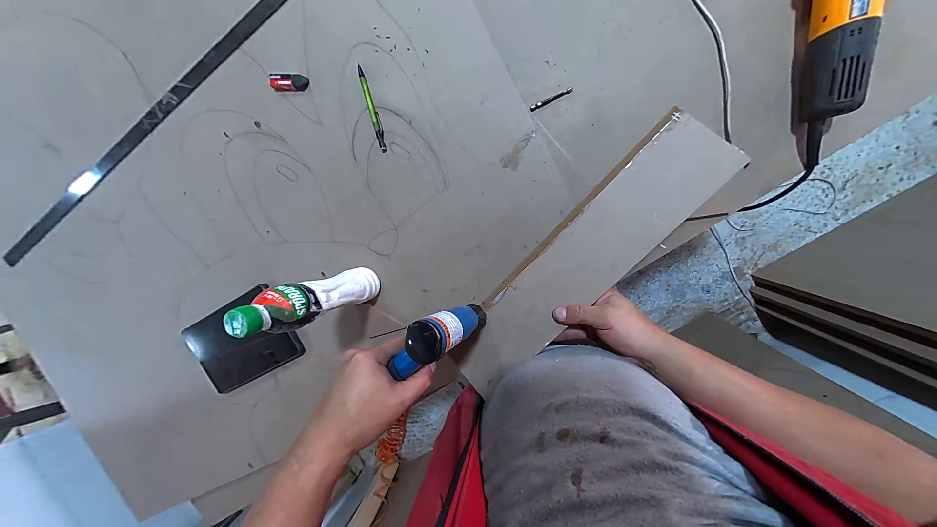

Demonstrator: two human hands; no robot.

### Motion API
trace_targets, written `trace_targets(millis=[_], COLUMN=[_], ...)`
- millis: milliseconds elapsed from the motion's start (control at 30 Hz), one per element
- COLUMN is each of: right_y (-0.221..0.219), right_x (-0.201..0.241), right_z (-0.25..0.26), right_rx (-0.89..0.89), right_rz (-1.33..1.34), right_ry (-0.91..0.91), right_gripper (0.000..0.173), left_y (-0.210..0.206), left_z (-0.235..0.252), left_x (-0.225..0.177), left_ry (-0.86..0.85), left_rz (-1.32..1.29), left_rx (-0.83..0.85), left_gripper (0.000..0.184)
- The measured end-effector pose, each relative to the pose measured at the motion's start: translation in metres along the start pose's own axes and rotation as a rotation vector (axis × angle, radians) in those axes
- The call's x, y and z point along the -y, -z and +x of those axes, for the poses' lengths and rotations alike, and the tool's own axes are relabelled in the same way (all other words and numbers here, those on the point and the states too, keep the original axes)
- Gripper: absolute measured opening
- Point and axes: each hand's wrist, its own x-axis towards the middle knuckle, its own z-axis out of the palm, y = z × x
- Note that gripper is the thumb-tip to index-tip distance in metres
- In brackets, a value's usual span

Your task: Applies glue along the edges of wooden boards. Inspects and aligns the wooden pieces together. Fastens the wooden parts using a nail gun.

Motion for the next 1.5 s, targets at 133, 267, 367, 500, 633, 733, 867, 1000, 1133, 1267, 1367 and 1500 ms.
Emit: trace_targets(millis=[133,267,367,500,633,733,867,1000,1133,1267,1367,1500], right_y=[0.002,0.002,0.002,0.001,0.001,0.001,0.002,0.004,0.006,0.007,0.007,0.01], right_x=[-0.001,0.001,0.002,0.004,0.006,0.006,0.009,0.009,0.007,0.007,0.008,0.007], right_z=[0.001,0.0,0.0,-0.002,-0.001,-0.001,-0.002,-0.002,0.0,0.0,0.0,0.0], right_rx=[0.011,0.009,0.002,-0.012,-0.011,-0.006,0.002,0.004,0.019,0.032,0.031,0.062], right_rz=[0.008,0.002,-0.006,-0.029,-0.02,-0.044,-0.036,-0.039,-0.029,-0.023,-0.047,-0.071], right_ry=[0.013,0.002,-0.003,-0.014,-0.024,-0.029,-0.031,-0.031,-0.02,-0.013,-0.015,0.019], right_gripper=[0.021,0.02,0.02,0.018,0.016,0.016,0.018,0.017,0.017,0.017,0.016,0.017], left_y=[0.001,0.004,0.004,0.006,0.007,0.006,0.007,0.008,0.009,0.008,0.008,0.009], left_z=[0.006,0.01,0.012,0.015,0.02,0.025,0.029,0.032,0.033,0.037,0.042,0.044], left_x=[-0.009,-0.016,-0.021,-0.029,-0.037,-0.045,-0.049,-0.053,-0.058,-0.061,-0.067,-0.071], left_ry=[-0.018,-0.025,-0.008,0.002,0.008,-0.03,-0.034,-0.023,-0.034,-0.048,-0.064,-0.086], left_rz=[0.027,0.054,0.047,0.065,0.072,0.085,0.091,0.094,0.113,0.122,0.12,0.131], left_rx=[-0.01,-0.002,-0.003,0.004,0.01,0.004,0.018,0.019,0.016,0.011,0.007,0.021], left_gripper=[0.024,0.022,0.023,0.022,0.022,0.018,0.02,0.02,0.021,0.018,0.018,0.021])
